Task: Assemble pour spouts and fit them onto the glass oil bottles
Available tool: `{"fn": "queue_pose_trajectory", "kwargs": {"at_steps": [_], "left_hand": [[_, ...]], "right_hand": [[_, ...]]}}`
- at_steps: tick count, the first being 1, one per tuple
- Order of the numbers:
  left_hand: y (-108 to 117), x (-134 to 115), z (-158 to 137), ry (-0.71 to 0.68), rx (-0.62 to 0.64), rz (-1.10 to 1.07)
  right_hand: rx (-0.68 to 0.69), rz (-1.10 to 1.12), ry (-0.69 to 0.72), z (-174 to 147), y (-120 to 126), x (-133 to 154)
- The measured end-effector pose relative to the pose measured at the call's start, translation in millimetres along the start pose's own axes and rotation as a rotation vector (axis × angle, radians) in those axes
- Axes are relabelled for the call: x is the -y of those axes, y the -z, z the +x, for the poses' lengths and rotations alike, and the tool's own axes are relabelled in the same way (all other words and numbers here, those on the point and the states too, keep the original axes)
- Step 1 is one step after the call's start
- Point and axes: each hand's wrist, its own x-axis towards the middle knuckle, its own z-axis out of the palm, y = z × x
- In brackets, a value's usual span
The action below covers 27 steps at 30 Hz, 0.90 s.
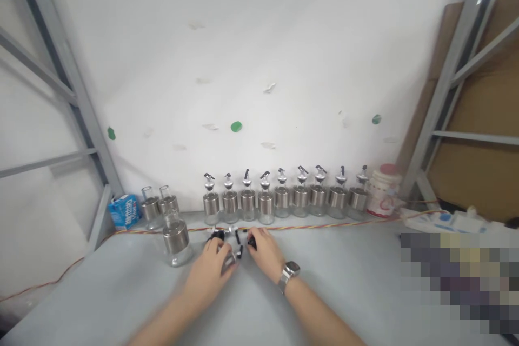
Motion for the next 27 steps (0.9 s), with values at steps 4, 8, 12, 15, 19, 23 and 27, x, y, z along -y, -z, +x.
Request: {"fn": "queue_pose_trajectory", "kwargs": {"at_steps": [4,8,12,15,19,23,27], "left_hand": [[-2.7,-1.0,2.1,0.005,0.018,0.019],[-2.8,-0.9,0.2,-0.007,0.006,0.026],[-0.2,7.2,-0.4,0.105,-0.049,-0.1],[-1.2,14.2,3.2,0.223,-0.096,-0.393],[-4.0,13.5,8.4,0.461,-0.002,-0.886],[2.0,4.8,6.7,0.509,0.145,-1.223],[11.1,-3.4,2.1,0.55,0.212,-1.53]], "right_hand": [[-0.023,0.114,-0.001,-1.2,-4.3,-5.7],[0.005,0.13,0.001,-3.1,-4.1,-7.1],[-0.046,0.132,0.003,-4.4,0.6,-0.8],[-0.112,0.207,-0.049,-4.7,5.0,7.4],[-0.164,0.391,-0.11,-5.9,11.2,23.0],[-0.104,0.699,-0.157,-9.7,15.1,40.5],[-0.083,0.814,-0.194,-13.8,14.3,50.6]]}}
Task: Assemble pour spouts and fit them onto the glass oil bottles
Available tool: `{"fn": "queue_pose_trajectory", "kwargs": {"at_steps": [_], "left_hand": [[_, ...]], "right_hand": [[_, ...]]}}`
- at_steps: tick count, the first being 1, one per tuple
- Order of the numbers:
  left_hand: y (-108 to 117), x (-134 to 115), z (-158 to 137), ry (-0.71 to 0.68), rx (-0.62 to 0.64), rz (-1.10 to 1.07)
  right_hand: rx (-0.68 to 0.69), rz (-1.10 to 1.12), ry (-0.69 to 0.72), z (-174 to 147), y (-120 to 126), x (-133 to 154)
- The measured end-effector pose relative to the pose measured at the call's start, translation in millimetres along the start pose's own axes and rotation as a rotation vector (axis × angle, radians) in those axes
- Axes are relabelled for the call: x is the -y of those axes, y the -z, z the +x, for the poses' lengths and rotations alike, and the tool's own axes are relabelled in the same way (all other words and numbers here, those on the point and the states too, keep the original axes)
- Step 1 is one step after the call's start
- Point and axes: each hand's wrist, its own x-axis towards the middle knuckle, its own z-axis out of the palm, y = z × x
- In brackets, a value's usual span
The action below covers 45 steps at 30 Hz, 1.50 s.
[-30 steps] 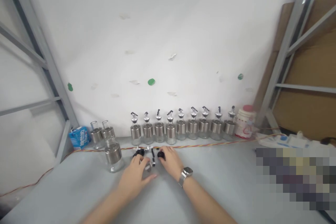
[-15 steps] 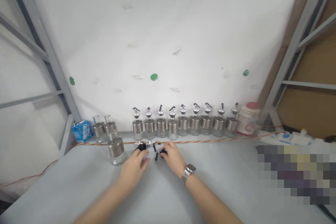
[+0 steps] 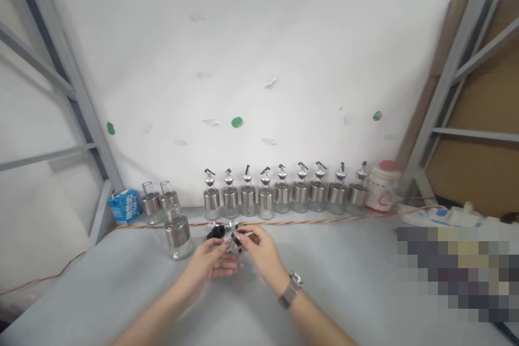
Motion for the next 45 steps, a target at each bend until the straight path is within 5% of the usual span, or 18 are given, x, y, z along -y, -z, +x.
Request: {"fn": "queue_pose_trajectory", "kwargs": {"at_steps": [9,23,33,40,45], "left_hand": [[-7.3,8.7,5.6,-0.136,-0.139,0.084],[-7.3,0.0,-4.9,-0.216,0.074,-0.162],[-6.7,1.3,-5.1,-0.36,-0.013,0.052],[-11.0,2.3,-16.2,-0.51,-0.182,0.493],[-10.4,2.0,-21.1,-0.564,-0.184,0.569]], "right_hand": [[0.054,-0.181,0.165,-7.1,-6.4,-3.4],[0.085,-0.478,0.447,-13.9,-0.3,2.0],[0.141,-0.581,0.472,-18.4,-5.7,3.1],[0.084,-1.102,0.643,-19.2,-7.1,9.6],[0.116,-1.252,0.742,-21.8,-9.0,15.7]]}}
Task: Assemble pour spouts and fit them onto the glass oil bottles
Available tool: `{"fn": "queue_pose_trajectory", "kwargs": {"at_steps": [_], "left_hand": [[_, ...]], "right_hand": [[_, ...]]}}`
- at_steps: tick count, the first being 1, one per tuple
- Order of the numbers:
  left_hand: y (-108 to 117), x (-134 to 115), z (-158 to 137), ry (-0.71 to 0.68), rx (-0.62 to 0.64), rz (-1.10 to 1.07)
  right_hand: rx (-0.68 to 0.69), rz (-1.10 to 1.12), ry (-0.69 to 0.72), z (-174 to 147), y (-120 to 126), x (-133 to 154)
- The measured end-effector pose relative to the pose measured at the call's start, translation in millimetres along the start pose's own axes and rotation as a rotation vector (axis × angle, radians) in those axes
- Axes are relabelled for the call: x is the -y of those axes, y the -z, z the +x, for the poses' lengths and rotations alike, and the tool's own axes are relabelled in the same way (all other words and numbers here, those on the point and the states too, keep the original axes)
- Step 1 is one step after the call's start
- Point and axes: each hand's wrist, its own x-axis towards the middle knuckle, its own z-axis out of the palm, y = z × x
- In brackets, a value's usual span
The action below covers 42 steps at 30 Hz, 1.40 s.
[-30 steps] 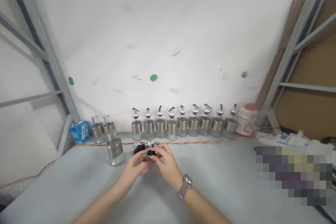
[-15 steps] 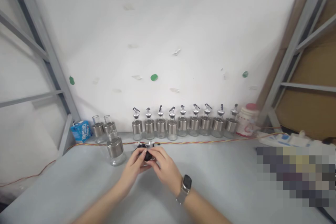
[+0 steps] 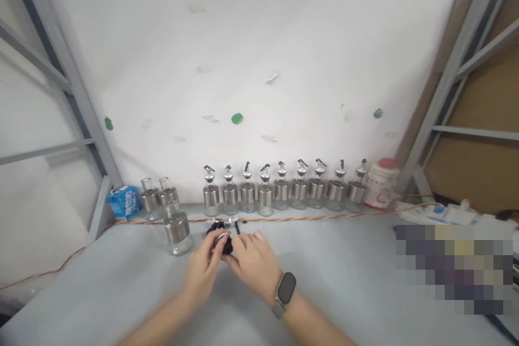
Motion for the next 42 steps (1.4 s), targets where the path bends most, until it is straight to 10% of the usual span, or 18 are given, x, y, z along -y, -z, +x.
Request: {"fn": "queue_pose_trajectory", "kwargs": {"at_steps": [42], "left_hand": [[6.8,4.7,3.4,-0.08,0.196,0.09]], "right_hand": [[0.236,0.302,-0.212,-1.4,-0.8,0.8]]}}
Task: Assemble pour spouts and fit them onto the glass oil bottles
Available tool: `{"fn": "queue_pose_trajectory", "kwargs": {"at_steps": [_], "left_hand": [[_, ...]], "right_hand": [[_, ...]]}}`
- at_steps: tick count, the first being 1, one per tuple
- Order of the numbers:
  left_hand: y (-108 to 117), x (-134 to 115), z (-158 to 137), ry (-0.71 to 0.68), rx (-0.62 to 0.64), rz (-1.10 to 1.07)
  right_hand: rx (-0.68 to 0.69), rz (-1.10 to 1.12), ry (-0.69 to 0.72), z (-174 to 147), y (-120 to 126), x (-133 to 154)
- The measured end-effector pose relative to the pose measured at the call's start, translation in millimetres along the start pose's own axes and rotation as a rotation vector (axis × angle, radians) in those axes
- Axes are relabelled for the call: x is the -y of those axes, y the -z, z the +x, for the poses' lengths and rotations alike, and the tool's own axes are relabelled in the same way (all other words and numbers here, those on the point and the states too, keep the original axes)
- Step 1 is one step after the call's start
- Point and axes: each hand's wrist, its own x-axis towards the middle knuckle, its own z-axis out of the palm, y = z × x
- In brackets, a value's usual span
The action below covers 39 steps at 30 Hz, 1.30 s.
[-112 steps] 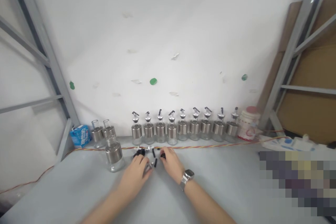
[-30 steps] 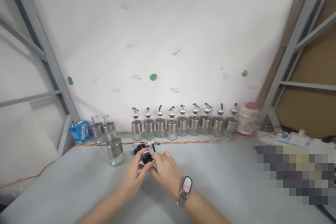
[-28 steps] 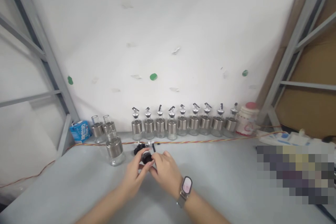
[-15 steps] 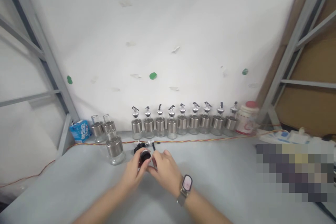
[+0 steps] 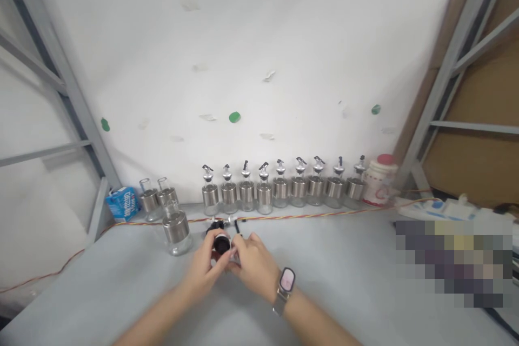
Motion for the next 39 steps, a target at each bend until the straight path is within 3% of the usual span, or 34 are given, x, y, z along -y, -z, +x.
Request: {"fn": "queue_pose_trajectory", "kwargs": {"at_steps": [12,17,22,25,28,34,39], "left_hand": [[-0.7,8.1,2.6,-0.019,-0.002,0.091],[0.2,4.8,2.6,0.043,0.013,0.059],[2.4,0.1,1.5,0.046,-0.048,0.032],[2.2,-0.4,2.9,0.111,-0.084,-0.115],[2.7,0.2,8.4,0.188,-0.13,-0.401],[4.7,-2.4,15.5,0.387,-0.13,-0.808],[-3.7,0.2,11.4,0.387,-0.048,-0.854]], "right_hand": [[0.013,0.009,-0.005,-0.5,-4.8,-8.2],[0.003,0.029,-0.029,-1.0,-4.3,-6.6],[-0.015,0.027,-0.036,-1.2,-5.8,-5.9],[-0.013,0.037,-0.034,-1.2,-6.6,-7.9],[-0.005,0.066,-0.058,-0.9,-3.8,-8.8],[-0.052,0.36,-0.174,0.6,5.0,-4.6],[-0.049,0.4,-0.164,-0.6,5.5,-1.9]]}}
